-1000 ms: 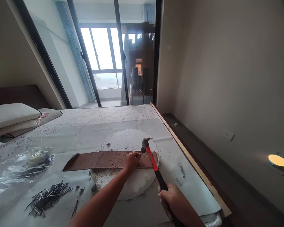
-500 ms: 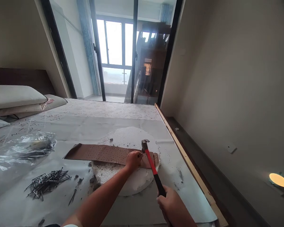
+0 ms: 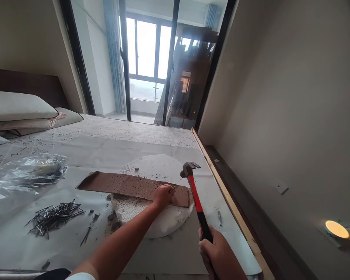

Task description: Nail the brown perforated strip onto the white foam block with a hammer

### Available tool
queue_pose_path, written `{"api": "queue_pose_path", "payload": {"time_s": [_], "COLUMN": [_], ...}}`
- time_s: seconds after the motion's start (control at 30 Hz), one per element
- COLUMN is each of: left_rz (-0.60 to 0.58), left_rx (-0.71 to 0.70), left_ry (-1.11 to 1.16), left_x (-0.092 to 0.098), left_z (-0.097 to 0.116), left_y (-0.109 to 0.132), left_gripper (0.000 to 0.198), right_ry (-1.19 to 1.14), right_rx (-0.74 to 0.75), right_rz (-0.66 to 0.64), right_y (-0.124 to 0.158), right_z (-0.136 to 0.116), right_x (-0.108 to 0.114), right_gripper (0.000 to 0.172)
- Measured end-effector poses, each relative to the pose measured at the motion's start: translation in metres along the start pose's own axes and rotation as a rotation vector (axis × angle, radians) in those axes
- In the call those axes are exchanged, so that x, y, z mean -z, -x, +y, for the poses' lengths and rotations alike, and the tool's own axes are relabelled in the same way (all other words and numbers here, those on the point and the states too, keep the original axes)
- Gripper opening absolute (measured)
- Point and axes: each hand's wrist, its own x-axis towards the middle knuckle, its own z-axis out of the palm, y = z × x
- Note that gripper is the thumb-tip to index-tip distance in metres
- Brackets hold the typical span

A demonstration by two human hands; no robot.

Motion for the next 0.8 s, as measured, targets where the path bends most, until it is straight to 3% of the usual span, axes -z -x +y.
{"api": "queue_pose_path", "payload": {"time_s": [0.17,0.33,0.5,0.6,0.8], "left_rz": [0.009,0.009,-0.012,-0.030,0.050], "left_rx": [0.015,-0.020,-0.023,-0.065,-0.016], "left_ry": [-0.032,-0.040,-0.091,-0.103,0.183], "left_x": [0.000,-0.001,0.001,0.000,0.005], "left_z": [0.000,-0.001,-0.001,-0.001,-0.005], "left_y": [0.000,0.001,0.002,0.002,0.003], "left_gripper": [0.019,0.018,0.020,0.019,0.018], "right_ry": [0.062,0.074,0.161,0.223,0.242], "right_rx": [-0.032,0.011,-0.051,0.004,0.088], "right_rz": [-0.077,0.017,-0.099,-0.041,0.058], "right_y": [-0.006,-0.004,-0.005,-0.005,-0.007], "right_z": [0.007,0.009,0.007,0.009,0.018], "right_x": [0.001,0.002,0.001,0.001,-0.001], "right_gripper": [0.009,0.007,0.002,0.001,0.001]}}
